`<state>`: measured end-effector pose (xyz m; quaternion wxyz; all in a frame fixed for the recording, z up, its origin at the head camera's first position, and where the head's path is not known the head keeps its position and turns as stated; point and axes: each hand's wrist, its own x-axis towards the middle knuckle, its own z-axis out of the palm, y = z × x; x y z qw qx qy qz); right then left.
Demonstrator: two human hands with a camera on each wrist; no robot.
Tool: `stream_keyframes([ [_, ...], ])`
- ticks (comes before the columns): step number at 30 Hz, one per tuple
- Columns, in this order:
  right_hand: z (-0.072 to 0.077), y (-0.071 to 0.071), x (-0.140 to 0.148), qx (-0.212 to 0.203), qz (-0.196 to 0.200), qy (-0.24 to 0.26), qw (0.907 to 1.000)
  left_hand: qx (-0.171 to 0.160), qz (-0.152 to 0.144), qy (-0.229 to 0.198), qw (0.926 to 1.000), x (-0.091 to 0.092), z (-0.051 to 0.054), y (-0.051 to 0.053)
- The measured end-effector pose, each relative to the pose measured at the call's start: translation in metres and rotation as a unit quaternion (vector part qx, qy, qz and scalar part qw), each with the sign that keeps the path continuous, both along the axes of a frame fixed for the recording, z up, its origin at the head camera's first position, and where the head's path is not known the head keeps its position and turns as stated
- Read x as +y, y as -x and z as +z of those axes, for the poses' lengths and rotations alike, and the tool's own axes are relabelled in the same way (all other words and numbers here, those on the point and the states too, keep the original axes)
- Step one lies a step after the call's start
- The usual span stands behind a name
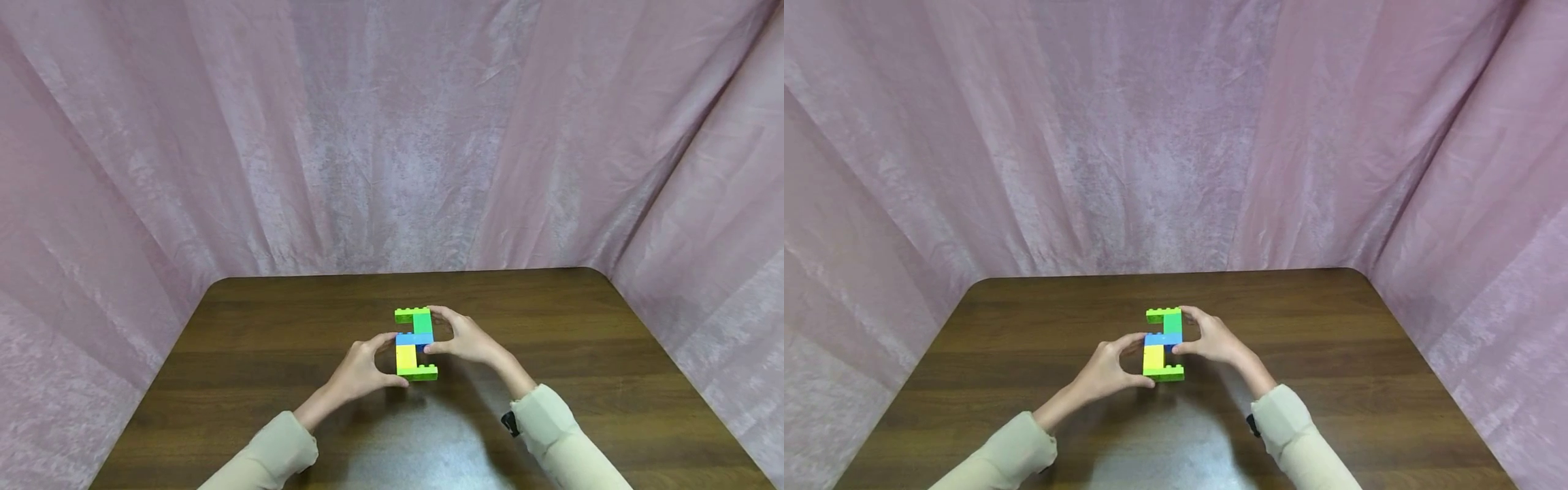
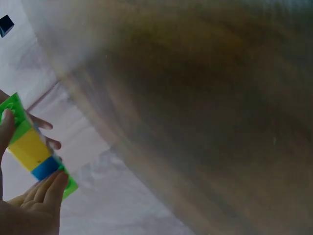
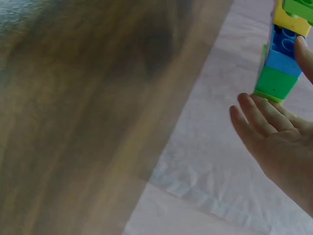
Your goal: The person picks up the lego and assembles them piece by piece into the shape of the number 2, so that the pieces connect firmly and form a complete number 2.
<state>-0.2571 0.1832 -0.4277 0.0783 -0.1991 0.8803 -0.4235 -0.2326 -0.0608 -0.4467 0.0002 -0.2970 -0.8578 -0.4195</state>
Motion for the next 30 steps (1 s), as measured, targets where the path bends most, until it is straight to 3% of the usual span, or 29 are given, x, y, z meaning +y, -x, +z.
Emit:
stream_keyframes([
  [3,-0.009,0.001,-0.001,-0.022,0.006,-0.029,0.9993,-0.045,-0.003,0.011,0.9989,0.002,-0.007,0.0],
  [6,-0.016,0.001,-0.003,-0.038,0.005,-0.048,0.9981,-0.061,-0.01,0.025,0.9978,0.004,-0.012,0.001],
  [15,-0.032,0.0,-0.021,-0.053,-0.026,-0.089,0.9943,-0.064,0.01,0.127,0.9898,0.003,-0.02,0.002],
  [22,-0.036,-0.001,-0.032,-0.051,-0.044,-0.115,0.9911,-0.056,0.023,0.201,0.9778,0.001,-0.025,0.004],
  [26,-0.039,-0.003,-0.035,-0.051,-0.044,-0.127,0.9896,-0.068,0.027,0.225,0.9716,0.001,-0.028,0.004],
  [30,-0.042,-0.006,-0.037,-0.052,-0.05,-0.131,0.9887,-0.067,0.029,0.232,0.9701,0.002,-0.029,0.003],
])
